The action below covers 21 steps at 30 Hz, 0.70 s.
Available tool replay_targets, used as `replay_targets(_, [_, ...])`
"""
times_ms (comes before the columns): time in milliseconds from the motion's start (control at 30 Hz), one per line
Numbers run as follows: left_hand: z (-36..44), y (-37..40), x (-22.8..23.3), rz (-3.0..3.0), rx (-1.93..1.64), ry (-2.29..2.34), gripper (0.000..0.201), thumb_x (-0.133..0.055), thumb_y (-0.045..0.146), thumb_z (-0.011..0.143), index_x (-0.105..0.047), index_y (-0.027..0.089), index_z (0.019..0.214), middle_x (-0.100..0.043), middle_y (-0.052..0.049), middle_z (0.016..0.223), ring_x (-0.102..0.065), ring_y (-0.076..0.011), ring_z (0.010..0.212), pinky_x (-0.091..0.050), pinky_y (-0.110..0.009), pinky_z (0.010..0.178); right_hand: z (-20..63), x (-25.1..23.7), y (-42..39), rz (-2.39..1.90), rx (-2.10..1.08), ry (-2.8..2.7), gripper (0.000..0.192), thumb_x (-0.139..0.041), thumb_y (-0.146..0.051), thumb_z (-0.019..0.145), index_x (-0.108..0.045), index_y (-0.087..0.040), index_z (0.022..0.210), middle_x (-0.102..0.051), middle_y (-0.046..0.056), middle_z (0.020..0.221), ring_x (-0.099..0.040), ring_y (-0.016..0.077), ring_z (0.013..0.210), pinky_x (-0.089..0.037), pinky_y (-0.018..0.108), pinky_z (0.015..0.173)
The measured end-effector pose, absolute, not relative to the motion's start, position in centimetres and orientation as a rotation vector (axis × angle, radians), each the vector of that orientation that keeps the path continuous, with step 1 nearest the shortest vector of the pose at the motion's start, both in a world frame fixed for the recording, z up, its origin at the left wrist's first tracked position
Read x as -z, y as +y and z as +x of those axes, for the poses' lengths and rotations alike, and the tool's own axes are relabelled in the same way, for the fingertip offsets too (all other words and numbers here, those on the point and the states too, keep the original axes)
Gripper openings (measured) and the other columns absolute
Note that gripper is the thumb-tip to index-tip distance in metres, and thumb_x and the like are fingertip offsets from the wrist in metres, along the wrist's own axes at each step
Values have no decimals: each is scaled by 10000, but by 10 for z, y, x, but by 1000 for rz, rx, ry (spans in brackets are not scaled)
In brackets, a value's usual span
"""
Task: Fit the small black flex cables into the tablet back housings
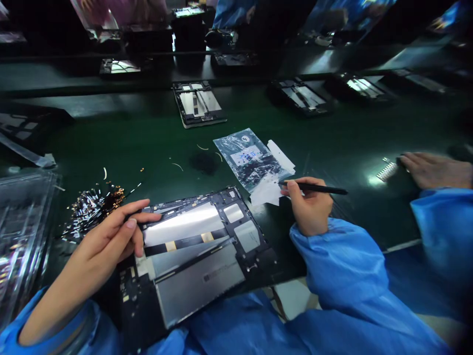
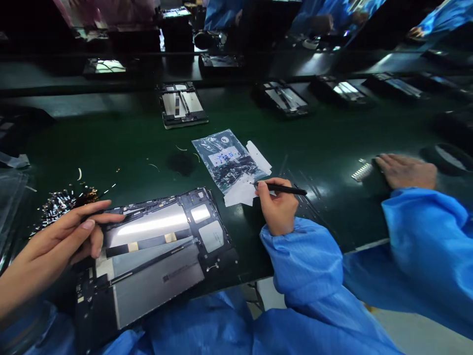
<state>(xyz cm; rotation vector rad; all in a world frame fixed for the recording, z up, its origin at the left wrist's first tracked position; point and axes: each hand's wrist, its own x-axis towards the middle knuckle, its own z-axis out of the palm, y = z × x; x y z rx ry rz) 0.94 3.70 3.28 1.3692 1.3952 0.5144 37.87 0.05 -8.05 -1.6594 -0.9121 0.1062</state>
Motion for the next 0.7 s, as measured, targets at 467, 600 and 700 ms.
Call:
replay_targets(467, [9, 36, -30, 1400, -565, 1380, 393, -482, 440, 882, -549, 253, 1221, -563, 3, 581, -624, -196, 1000, -514, -216, 698, 380, 79, 1, -1728, -111, -948, 304, -660, -471, 767, -597, -186, 853, -654, 27, 689, -673, 199, 624, -559, 350, 611])
replay_targets(600, [7, 37, -29, 1410, -547, 1351, 414, -480, 452, 883, -535, 243, 1236, -614, 3, 651, -584, -142, 644, -528, -244, 658, 377, 78, 0, -1726, -102, -948, 314, -657, -485, 773, -606, -192, 876, -671, 29, 728, -686, 197, 661, -559, 332, 613])
replay_targets(700, [4, 38, -26, 1438, -547, 1313, 442, -481, 483, 874, -538, 228, 1230, -630, -11, 667, -547, -139, 576, -533, -257, 631, 378, 78, 1, -1754, -76, -957, 310, -663, -480, 767, -615, -190, 864, -660, 26, 722, -676, 193, 640, -552, 331, 605])
